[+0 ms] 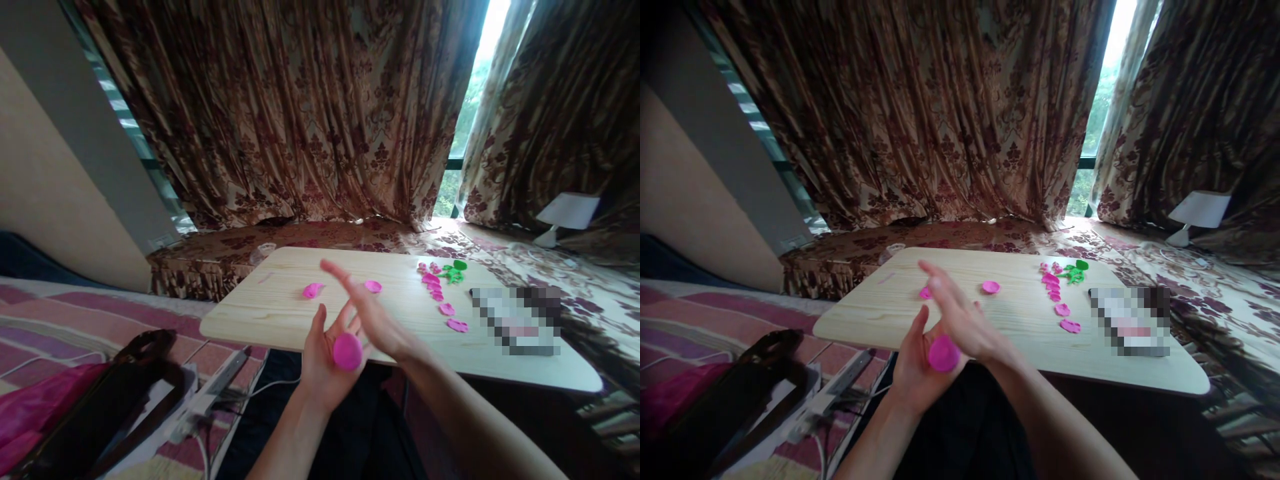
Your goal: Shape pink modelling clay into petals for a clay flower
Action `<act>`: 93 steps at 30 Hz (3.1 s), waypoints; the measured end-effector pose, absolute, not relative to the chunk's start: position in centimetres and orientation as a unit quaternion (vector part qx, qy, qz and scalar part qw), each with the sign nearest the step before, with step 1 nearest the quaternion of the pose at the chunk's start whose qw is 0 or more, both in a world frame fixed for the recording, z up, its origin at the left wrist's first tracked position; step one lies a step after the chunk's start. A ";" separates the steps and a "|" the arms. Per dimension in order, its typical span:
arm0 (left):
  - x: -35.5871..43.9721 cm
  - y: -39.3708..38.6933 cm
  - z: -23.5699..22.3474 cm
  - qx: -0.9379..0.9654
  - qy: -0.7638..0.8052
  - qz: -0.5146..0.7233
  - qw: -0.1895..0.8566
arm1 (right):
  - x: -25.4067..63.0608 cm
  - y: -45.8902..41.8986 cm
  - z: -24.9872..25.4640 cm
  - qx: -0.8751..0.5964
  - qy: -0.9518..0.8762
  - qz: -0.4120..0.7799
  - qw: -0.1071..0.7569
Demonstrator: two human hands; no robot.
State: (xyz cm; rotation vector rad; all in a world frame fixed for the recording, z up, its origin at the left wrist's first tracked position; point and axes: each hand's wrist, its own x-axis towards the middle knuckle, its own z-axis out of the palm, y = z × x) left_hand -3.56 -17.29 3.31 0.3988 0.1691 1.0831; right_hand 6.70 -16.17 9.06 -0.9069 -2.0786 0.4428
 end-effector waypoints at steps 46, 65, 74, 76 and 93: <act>-4.4 -11.2 1.1 0.445 0.412 0.483 0.632 | 12.1 -12.5 1.6 -0.406 -0.521 0.577 0.480; -3.7 -18.4 4.4 0.458 0.351 0.547 0.607 | 10.2 -18.1 5.7 -0.382 -0.606 0.388 0.580; -3.5 -19.6 5.2 0.405 0.347 0.560 0.634 | 10.0 -18.8 6.4 -0.369 -0.648 0.316 0.587; -3.5 -19.7 5.4 0.419 0.352 0.569 0.614 | 10.0 -18.8 6.4 -0.368 -0.650 0.315 0.585; -3.8 -19.8 5.3 0.467 0.375 0.565 0.567 | 9.8 -19.0 6.3 -0.371 -0.668 0.319 0.561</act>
